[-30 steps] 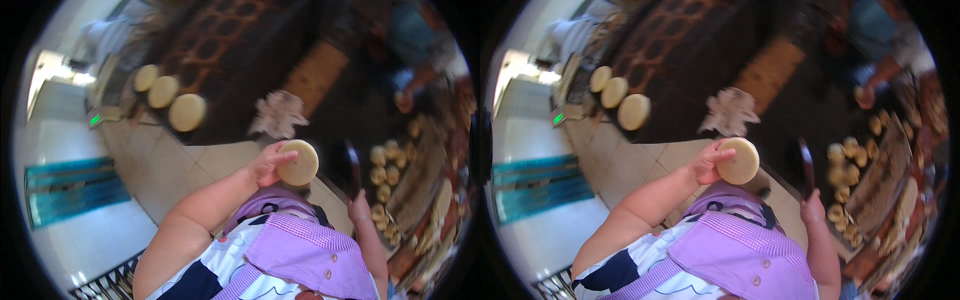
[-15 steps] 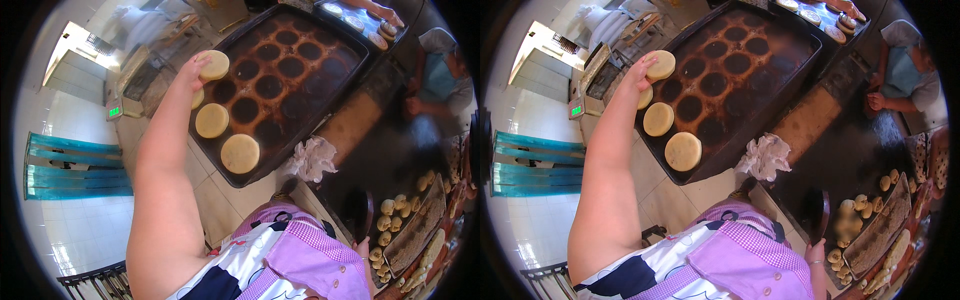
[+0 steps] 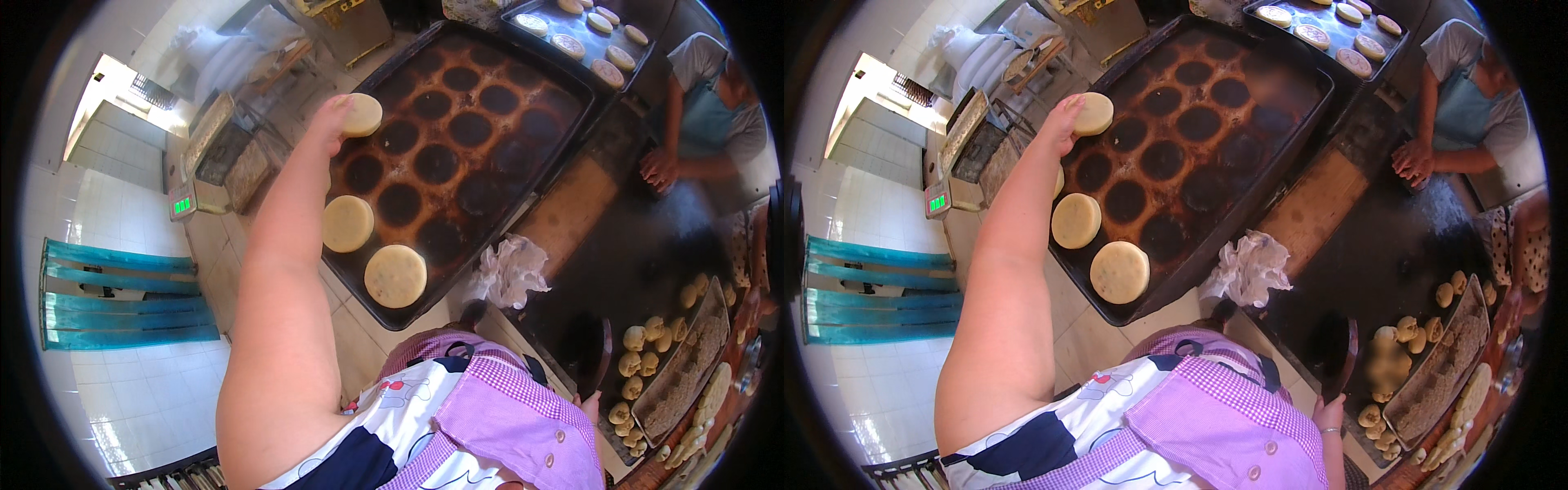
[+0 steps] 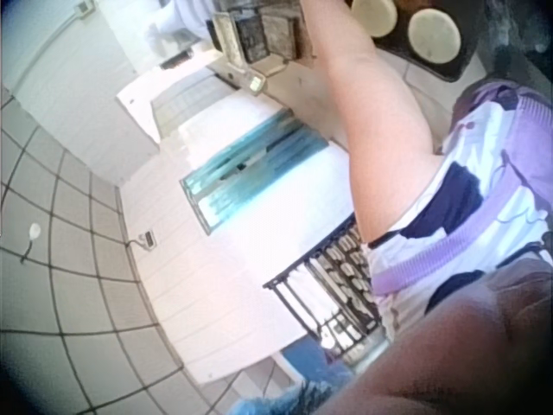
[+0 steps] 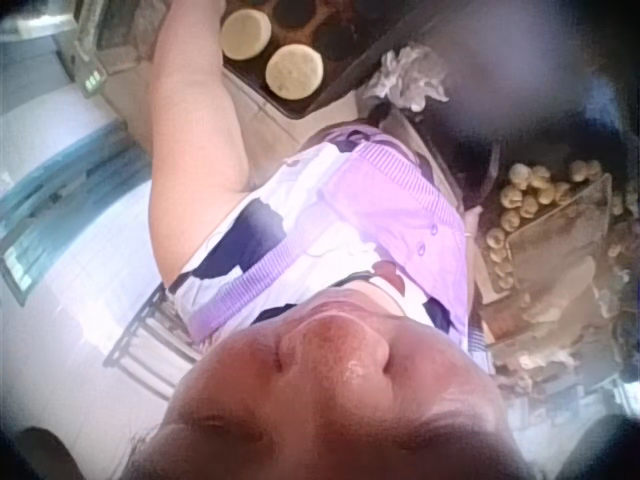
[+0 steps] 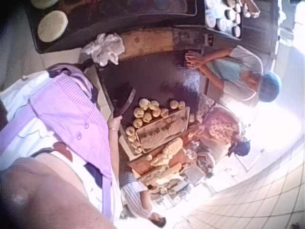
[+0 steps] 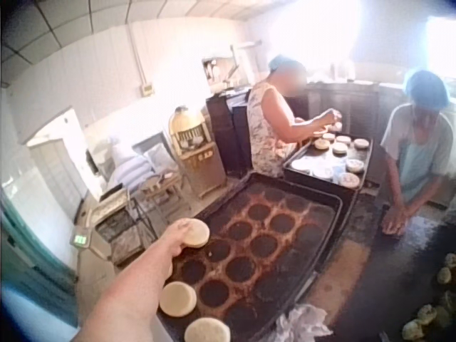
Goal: The person prepares pastries by pressing filled dough into a wooden mold, flattening it by hand, and tapping the mold against a table to release the shaped cakes onto a tray. They also move trays of finished items to a cooling rack.
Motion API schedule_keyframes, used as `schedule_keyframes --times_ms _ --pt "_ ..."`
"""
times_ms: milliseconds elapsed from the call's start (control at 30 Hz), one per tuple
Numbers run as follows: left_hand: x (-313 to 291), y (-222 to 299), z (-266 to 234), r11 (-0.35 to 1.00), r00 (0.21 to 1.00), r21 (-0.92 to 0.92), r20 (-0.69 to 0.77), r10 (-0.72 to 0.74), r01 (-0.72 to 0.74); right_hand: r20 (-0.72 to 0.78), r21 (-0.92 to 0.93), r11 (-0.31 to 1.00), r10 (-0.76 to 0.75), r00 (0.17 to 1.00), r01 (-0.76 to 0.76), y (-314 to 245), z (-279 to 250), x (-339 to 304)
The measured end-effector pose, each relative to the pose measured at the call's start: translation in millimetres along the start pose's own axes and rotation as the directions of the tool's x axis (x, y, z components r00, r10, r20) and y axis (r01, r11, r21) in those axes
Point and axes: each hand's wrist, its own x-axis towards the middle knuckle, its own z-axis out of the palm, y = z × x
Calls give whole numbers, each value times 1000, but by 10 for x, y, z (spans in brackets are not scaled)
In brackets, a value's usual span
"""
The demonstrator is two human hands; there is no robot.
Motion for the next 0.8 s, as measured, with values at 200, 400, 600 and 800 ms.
schedule_keyframes --times_ms 200,400,600,800 --pt "153 -116 53 901 974 418 -134 185 -114 -6 -8 999 -35 999 35 39 56 -22" --pt "-870 743 402 -182 717 973 229 659 -143 61 -20 1000 13 998 -12 -160 46 -21" --pt "-3164 1761 2195 -214 30 38 999 42 -976 -44 1 995 96 994 -96 -57 -84 -317" --pt "-5455 1258 2938 -341 -310 -358 932 -186 -870 20 -65 998 -1 1000 2 -305 -149 -133"
